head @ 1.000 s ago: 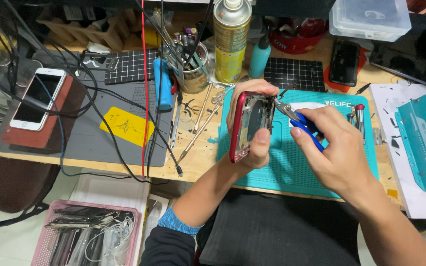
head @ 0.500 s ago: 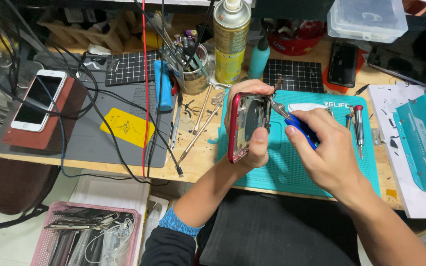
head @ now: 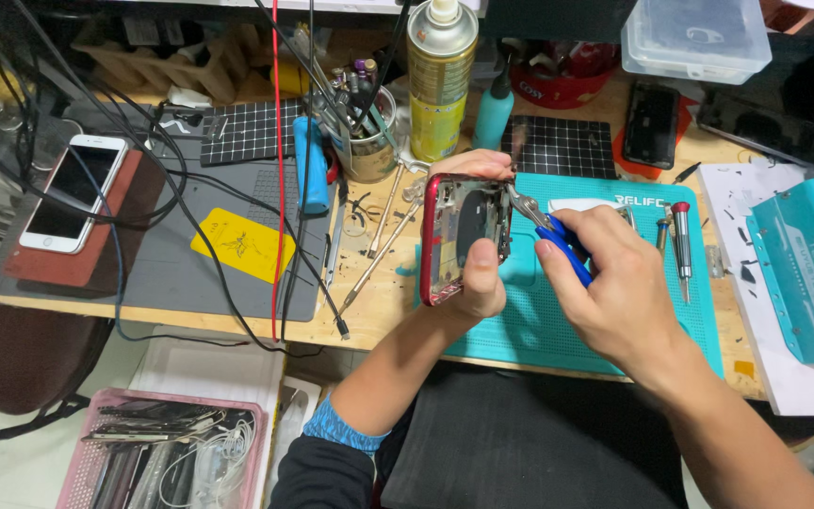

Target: The person holds a disassembled smartphone in one hand and uses pliers and a screwdriver to pry and unscrew components from its frame. They set the phone down, pick up small parts and tools, and later wipe and handle the phone's internal components with a tissue.

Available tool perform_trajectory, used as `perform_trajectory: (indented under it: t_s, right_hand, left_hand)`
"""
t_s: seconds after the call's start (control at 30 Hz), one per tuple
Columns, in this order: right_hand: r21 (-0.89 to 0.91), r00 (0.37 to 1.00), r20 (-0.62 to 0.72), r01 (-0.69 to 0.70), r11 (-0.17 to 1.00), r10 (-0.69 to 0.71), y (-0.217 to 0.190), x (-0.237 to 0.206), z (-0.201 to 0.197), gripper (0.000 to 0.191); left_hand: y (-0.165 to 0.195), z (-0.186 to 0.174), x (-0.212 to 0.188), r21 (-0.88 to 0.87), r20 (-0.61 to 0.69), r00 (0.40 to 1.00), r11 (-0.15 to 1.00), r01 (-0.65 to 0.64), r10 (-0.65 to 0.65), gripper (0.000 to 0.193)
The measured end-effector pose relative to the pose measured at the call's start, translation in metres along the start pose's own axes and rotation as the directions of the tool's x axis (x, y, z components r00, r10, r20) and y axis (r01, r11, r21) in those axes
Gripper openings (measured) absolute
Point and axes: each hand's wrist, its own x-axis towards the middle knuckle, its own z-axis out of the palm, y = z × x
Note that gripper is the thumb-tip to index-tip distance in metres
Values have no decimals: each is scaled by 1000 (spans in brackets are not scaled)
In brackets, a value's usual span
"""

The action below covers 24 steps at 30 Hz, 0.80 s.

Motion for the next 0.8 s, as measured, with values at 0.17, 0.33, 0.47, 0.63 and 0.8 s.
perform_trajectory:
  t_s: [0.17,0.33,0.47,0.63,0.8]
  right_hand:
    - [-42,998,-27,57,997,-58,1,-1,-1,28]
    - [-149,996,-36,81,985,-87,1,-3,-6,30]
    - [-223,988,-23,147,964,-155,2,-3,-15,32]
    - [-313,977,23,208,927,-211,3,-2,-25,35]
    - [-448,959,116,283,848,-259,6,2,-31,37]
  left_hand:
    - [3,0,1,-35,-22,999,999,37,-38,58]
    - [11,0,0,-303,-51,969,928,215,-241,60]
    - [14,-7,6,-438,5,934,838,324,-358,61]
    - [12,-16,22,-498,74,880,747,440,-469,69]
    - [2,-28,54,-456,240,745,605,653,-623,76]
